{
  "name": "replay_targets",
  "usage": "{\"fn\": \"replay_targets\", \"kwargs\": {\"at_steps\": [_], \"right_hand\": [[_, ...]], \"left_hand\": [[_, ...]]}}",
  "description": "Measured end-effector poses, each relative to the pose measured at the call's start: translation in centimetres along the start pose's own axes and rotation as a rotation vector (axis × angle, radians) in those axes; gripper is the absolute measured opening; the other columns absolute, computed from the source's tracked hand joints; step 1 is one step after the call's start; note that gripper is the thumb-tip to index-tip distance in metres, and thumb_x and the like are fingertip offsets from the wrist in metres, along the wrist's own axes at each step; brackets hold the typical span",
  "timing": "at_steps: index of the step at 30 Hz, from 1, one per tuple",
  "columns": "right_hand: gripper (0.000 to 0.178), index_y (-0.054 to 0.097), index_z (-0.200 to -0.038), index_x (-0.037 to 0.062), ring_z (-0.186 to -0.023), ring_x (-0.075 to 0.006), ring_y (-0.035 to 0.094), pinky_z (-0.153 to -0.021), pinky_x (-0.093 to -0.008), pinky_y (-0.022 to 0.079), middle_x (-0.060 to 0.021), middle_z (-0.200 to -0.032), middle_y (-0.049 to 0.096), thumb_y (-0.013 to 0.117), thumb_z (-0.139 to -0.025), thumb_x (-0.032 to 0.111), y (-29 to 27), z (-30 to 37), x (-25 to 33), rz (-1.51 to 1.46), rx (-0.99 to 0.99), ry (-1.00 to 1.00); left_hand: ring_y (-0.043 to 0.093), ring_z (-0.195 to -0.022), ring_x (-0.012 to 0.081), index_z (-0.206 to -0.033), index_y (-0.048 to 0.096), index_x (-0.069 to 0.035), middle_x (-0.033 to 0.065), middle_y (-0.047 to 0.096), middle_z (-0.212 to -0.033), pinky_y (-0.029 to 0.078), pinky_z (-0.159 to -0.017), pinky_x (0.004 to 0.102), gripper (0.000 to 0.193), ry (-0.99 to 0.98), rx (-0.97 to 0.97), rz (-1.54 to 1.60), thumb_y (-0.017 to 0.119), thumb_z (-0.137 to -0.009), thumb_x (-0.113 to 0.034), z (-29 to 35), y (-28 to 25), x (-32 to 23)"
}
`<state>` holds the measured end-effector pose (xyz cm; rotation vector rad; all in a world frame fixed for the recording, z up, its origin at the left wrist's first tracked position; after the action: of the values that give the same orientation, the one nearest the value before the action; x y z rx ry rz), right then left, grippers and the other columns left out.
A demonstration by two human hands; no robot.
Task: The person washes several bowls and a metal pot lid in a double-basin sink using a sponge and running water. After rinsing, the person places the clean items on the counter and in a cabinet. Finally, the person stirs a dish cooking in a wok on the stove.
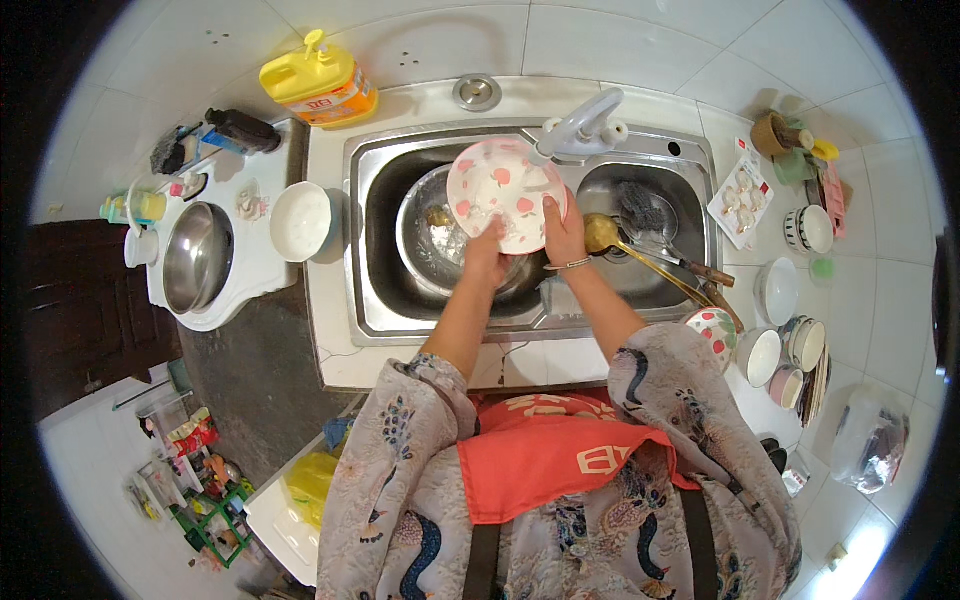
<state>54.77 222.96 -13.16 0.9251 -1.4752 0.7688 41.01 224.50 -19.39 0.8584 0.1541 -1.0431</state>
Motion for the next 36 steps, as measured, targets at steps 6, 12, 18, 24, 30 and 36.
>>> {"fn": "replay_targets", "kwargs": {"at_steps": [6,12,18,24,30,36], "right_hand": [[0.035,0.050,-0.113,-0.0009,-0.081,-0.0231,0.061,-0.063,-0.0368,0.052,-0.0108,-0.102,0.059,0.060,-0.082,0.013,3.6,4.5,-6.5,-0.392,-0.208,0.917],[0.034,0.052,-0.111,0.0028,-0.086,-0.0240,0.061,-0.070,-0.0394,0.052,-0.0130,-0.105,0.058,0.063,-0.081,0.016,4.4,2.3,-8.7,-0.590,-0.298,0.893],[0.033,0.051,-0.111,0.0024,-0.088,-0.0252,0.060,-0.072,-0.0402,0.052,-0.0125,-0.103,0.059,0.061,-0.084,0.019,5.0,2.5,-10.2,-0.642,-0.121,1.088],[0.038,0.047,-0.115,0.0044,-0.079,-0.0220,0.062,-0.061,-0.0378,0.054,-0.0126,-0.097,0.061,0.057,-0.082,0.021,1.0,-0.8,-2.6,-0.221,0.448,0.905],[0.044,0.045,-0.116,0.0018,-0.084,-0.0274,0.061,-0.067,-0.0395,0.052,-0.0167,-0.097,0.060,0.053,-0.079,0.025,-0.2,-1.4,3.7,0.573,0.568,0.638],[0.041,0.042,-0.121,-0.0025,-0.097,-0.0244,0.056,-0.084,-0.0321,0.044,-0.0174,-0.106,0.056,0.046,-0.081,0.009,-1.9,-0.5,2.7,0.456,0.206,0.105]], "left_hand": [[0.059,-0.056,0.0181,-0.103,0.055,0.000,0.0104,0.063,-0.080,0.047,-0.045,0.0272,0.027,0.176,-0.064,-0.814,0.057,-0.078,-0.010,1.7,-1.9,-4.8],[0.060,-0.077,0.0381,-0.101,0.058,0.001,0.0195,0.062,-0.081,0.045,-0.076,0.0450,0.029,0.619,-0.214,-1.325,0.054,-0.076,-0.013,5.3,-0.2,-10.6],[0.060,-0.054,0.0196,-0.100,0.055,0.008,0.0145,0.061,-0.078,0.049,-0.043,0.0279,0.030,0.200,-0.104,-0.719,0.056,-0.073,-0.004,2.0,-4.2,-6.0],[0.057,-0.046,0.0166,-0.098,0.053,0.007,0.0126,0.061,-0.067,0.047,-0.040,0.0230,0.029,-0.386,0.090,-0.775,0.057,-0.073,-0.009,3.1,-4.0,-7.7],[0.061,-0.085,0.0190,-0.110,0.052,-0.005,0.0077,0.060,-0.102,0.054,-0.070,0.0325,0.029,-0.220,-0.025,-0.428,0.051,-0.090,-0.026,-1.3,-5.8,0.5],[0.060,-0.093,0.0227,-0.118,0.045,-0.004,0.0095,0.057,-0.108,0.054,-0.074,0.0358,0.032,-0.090,0.032,0.025,0.046,-0.092,-0.023,1.5,-1.0,0.3]]}}
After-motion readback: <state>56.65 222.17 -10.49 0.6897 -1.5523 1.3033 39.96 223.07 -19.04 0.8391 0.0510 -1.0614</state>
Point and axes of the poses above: each hand's wrist, its own z-axis away from the middle knuckle, its own y-axis out of the palm, x = y × z, the point moved 6 cm from there along -z, towards the middle knuckle
